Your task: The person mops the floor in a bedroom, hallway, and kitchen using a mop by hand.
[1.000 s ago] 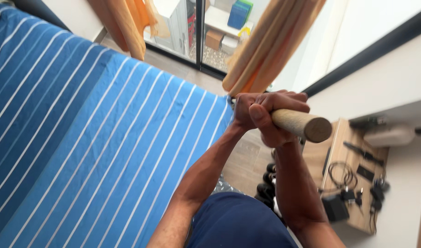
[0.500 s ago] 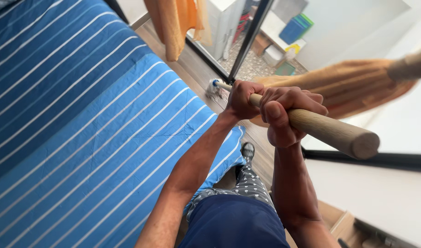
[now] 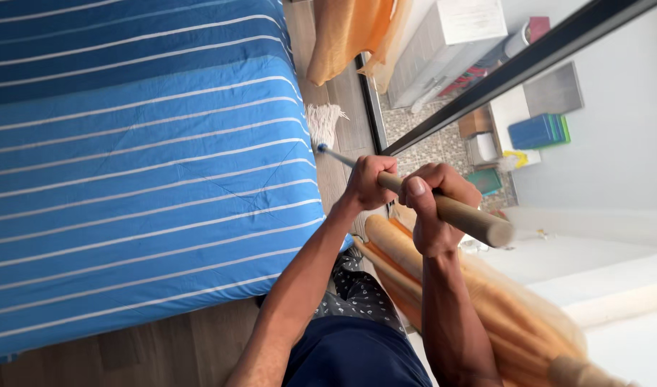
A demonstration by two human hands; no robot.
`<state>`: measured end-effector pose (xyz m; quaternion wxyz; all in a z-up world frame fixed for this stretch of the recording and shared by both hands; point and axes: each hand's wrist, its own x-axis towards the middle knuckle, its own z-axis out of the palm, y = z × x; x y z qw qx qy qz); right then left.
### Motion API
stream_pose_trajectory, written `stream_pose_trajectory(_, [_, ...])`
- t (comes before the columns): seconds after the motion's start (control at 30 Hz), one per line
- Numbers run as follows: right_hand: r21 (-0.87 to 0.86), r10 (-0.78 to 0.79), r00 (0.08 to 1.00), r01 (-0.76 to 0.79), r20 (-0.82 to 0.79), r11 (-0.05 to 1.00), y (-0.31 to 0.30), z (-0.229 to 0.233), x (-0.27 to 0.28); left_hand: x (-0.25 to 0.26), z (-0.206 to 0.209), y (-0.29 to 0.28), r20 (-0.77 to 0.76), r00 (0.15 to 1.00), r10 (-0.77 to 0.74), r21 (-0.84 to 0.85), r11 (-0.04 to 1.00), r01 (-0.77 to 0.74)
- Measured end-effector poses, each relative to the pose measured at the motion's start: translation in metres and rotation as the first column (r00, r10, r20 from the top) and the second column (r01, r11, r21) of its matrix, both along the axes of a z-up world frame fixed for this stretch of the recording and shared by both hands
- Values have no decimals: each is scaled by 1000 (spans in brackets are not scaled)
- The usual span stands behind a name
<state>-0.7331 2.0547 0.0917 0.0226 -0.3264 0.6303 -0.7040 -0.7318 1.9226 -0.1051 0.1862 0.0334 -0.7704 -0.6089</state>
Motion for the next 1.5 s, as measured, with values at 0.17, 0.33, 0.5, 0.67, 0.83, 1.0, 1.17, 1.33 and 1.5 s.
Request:
stream_pose_trajectory(0.17, [-74, 205, 974, -199, 95, 977, 14, -2, -34, -2, -27, 49, -10, 895, 445, 73, 893, -444])
stream_pose_trajectory(0.33, [-169, 316, 949, -310, 5, 936, 5, 6, -55, -36, -26, 56, 101, 775, 624, 91, 770, -631])
stream_pose_trajectory(0.5, [-250, 284, 959, -276, -4, 928, 21, 36, -88, -83, -4, 59, -142, 753, 643, 113, 766, -633])
stream_pose_trajectory(0.67, [-3, 184, 961, -189, -207, 982, -47, -39, -118, -124, -60, -5, -35, 791, 610, 112, 789, -604])
stream_pose_trajectory(0.83, [-31, 76, 985, -82, -157, 996, -76, -30, -179, -186, -65, -51, -10, 847, 531, 105, 843, -528])
stream_pose_trajectory(1.0, [53, 103, 951, -91, -292, 994, -132, -41, -201, -195, -91, -89, 104, 877, 468, 363, 804, -472])
stream_pose_trajectory(1.17, [-77, 100, 994, -103, -35, 992, -142, -33, -220, -227, -86, -101, 27, 801, 597, 40, 801, -598])
stream_pose_trajectory(1.33, [98, 54, 964, -29, -261, 995, -185, -61, -235, -228, -117, -142, 24, 909, 416, 317, 859, -402])
stream_pose_trajectory(1.5, [42, 145, 986, -141, -84, 989, -177, -30, -236, -223, -82, -130, 53, 889, 455, 98, 883, -458])
